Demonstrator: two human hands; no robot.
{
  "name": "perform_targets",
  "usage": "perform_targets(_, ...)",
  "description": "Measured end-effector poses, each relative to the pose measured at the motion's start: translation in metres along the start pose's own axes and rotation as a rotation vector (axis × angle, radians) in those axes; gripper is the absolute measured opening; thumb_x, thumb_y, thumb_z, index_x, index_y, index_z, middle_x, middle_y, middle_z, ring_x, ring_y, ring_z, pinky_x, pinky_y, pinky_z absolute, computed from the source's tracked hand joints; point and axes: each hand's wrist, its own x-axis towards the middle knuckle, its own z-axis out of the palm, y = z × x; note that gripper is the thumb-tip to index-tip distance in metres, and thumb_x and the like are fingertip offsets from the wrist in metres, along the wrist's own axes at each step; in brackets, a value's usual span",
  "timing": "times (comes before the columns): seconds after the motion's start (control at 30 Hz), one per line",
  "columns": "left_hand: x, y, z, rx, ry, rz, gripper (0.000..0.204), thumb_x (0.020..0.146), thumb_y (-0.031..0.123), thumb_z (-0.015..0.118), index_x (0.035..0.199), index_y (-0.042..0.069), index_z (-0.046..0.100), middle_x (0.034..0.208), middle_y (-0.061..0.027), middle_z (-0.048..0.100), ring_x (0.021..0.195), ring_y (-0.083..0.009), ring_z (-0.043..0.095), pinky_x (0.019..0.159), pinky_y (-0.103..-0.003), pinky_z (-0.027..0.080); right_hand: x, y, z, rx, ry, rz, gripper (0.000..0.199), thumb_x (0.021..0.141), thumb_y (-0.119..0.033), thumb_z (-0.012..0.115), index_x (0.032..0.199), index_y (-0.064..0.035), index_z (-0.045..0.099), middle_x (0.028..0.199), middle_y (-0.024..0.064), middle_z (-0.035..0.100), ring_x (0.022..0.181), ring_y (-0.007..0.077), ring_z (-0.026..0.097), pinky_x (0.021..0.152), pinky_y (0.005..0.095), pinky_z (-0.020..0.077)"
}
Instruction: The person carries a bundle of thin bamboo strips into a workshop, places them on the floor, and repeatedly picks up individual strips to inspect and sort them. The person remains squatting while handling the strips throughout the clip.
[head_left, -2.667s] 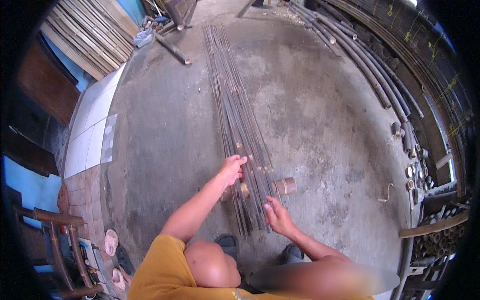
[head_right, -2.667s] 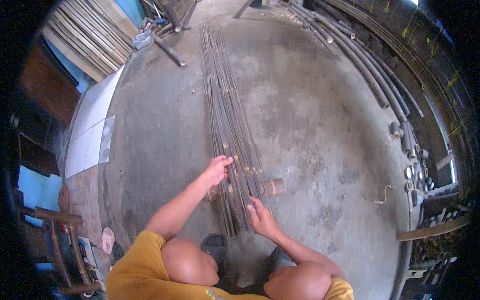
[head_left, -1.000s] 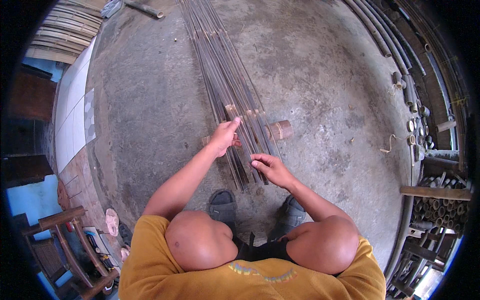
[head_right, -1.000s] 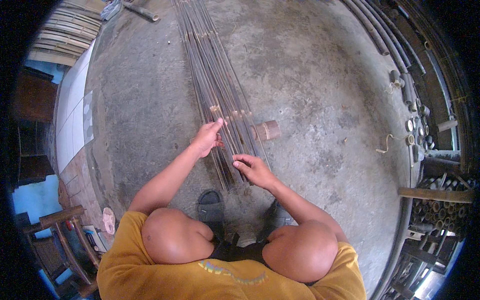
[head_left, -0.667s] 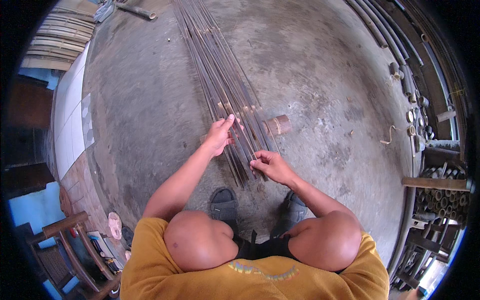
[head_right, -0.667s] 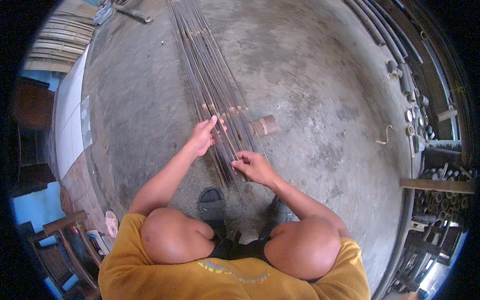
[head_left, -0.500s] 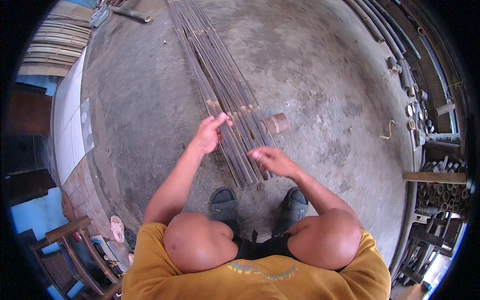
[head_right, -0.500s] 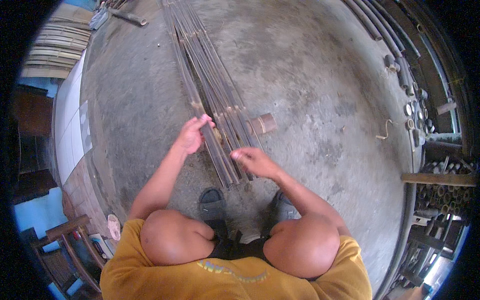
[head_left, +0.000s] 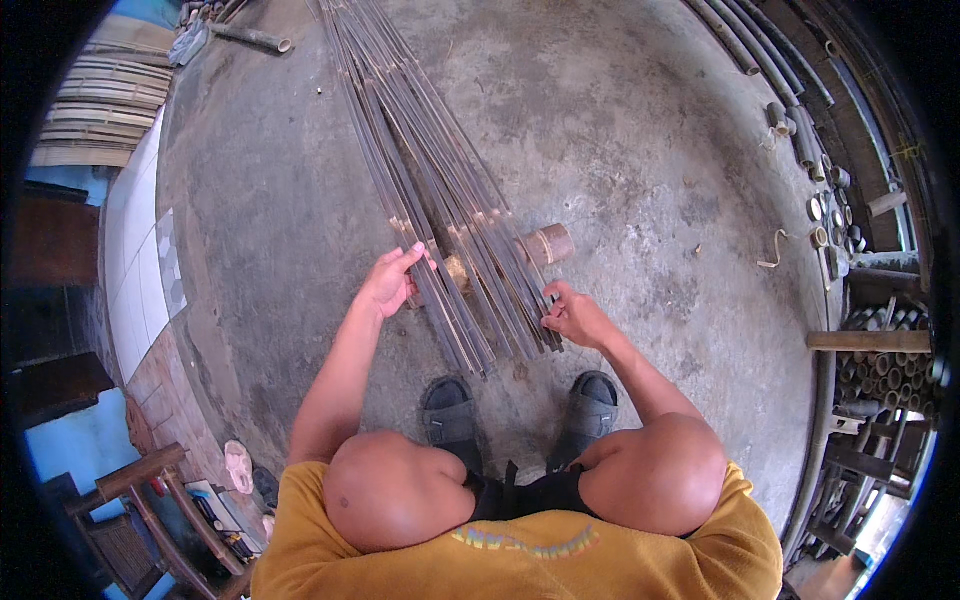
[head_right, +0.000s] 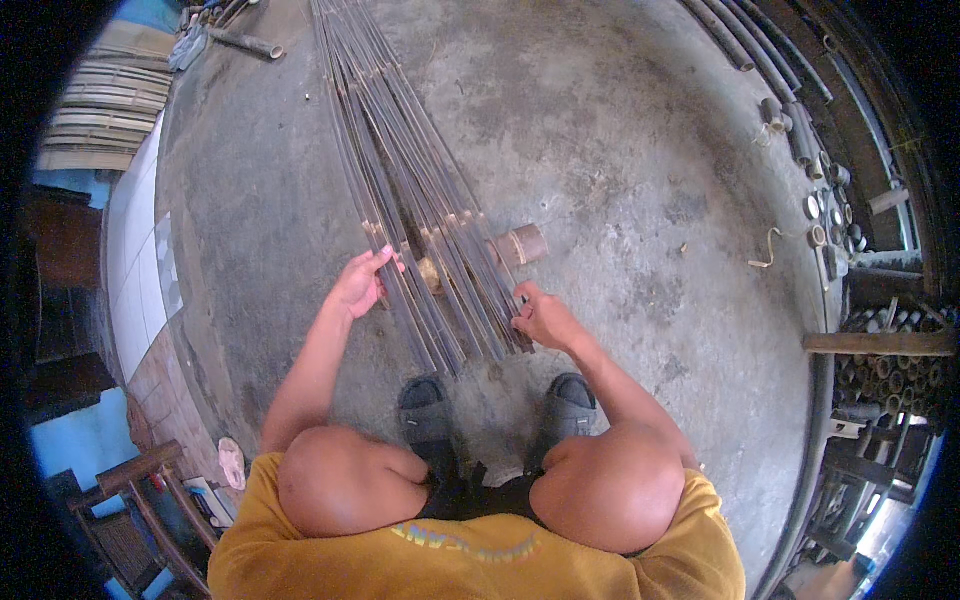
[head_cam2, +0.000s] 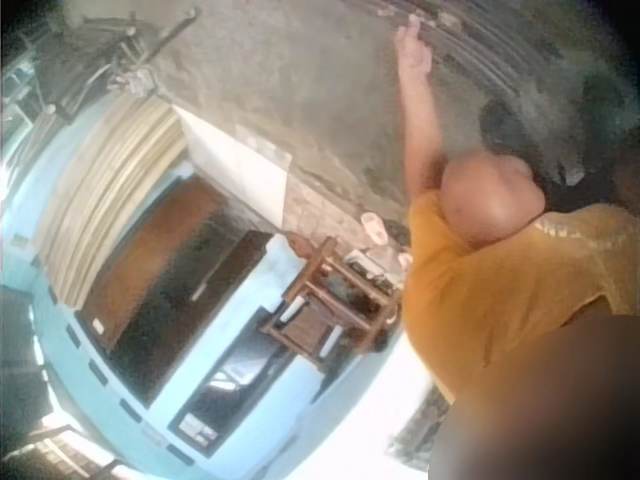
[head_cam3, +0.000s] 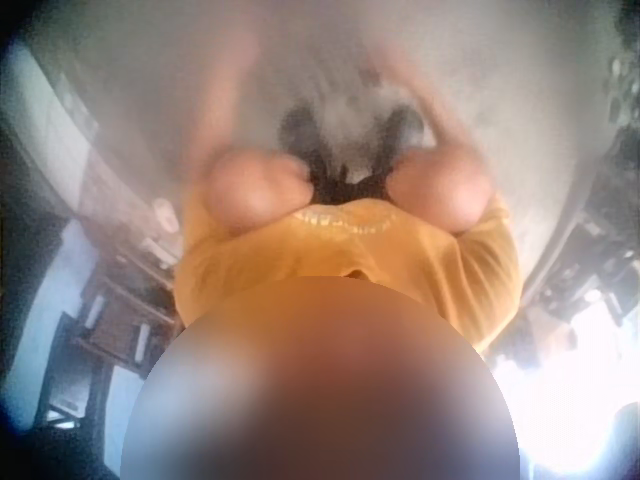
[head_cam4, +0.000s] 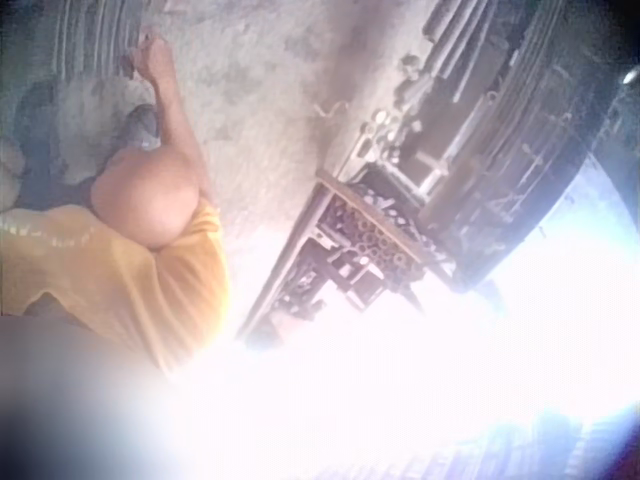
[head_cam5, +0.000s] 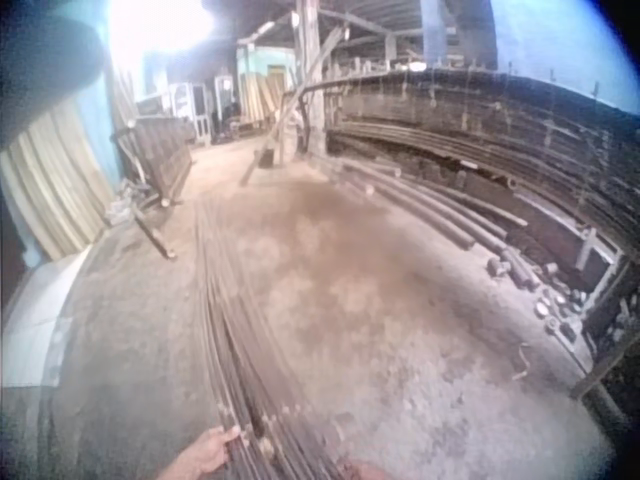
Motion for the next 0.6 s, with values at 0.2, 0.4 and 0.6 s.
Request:
perform_targets(0.2, 0.000, 0.000, 0.000, 0.005, -0.008, 0.004, 0.029, 0.098, 0.035, 0.066, 0.108, 0.010, 0.060, 0.098, -0.0065, 0.069, 0.088, -0.0174, 0.068, 0.074, -0.034, 0.056, 0.000, -0.001, -0.018, -0.023, 0.210, -0.007, 0.046, 0.079, -0.022, 0.079, 0.118, -0.0105, 0.057, 0.086, 0.0140, 0.064, 0.081, 0.0327, 0.066, 0.072, 0.0426, 0.0523)
perform_targets(0.4, 0.005, -0.003, 0.002, 0.018, 0.012, -0.003, 0.028, 0.098, 0.035, 0.066, 0.109, 0.009, 0.060, 0.097, -0.0058, 0.069, 0.089, -0.0167, 0.068, 0.073, -0.033, 0.056, -0.016, -0.028, 0.013, -0.469, 0.079, -0.257, 0.025, 0.077, -0.027, 0.082, 0.087, -0.0085, 0.067, 0.090, 0.0144, 0.056, 0.090, 0.0349, 0.061, 0.080, 0.0434, 0.0517)
perform_targets(0.6, 0.006, -0.004, 0.005, 0.002, 0.028, -0.003, 0.031, 0.098, 0.036, 0.066, 0.111, 0.008, 0.060, 0.100, -0.0055, 0.068, 0.094, -0.0172, 0.068, 0.075, -0.033, 0.056, -0.017, -0.028, 0.028, -0.151, 0.128, -0.355, 0.019, 0.086, -0.024, 0.074, 0.095, -0.0075, 0.070, 0.091, 0.0151, 0.063, 0.088, 0.0349, 0.065, 0.077, 0.0432, 0.0530)
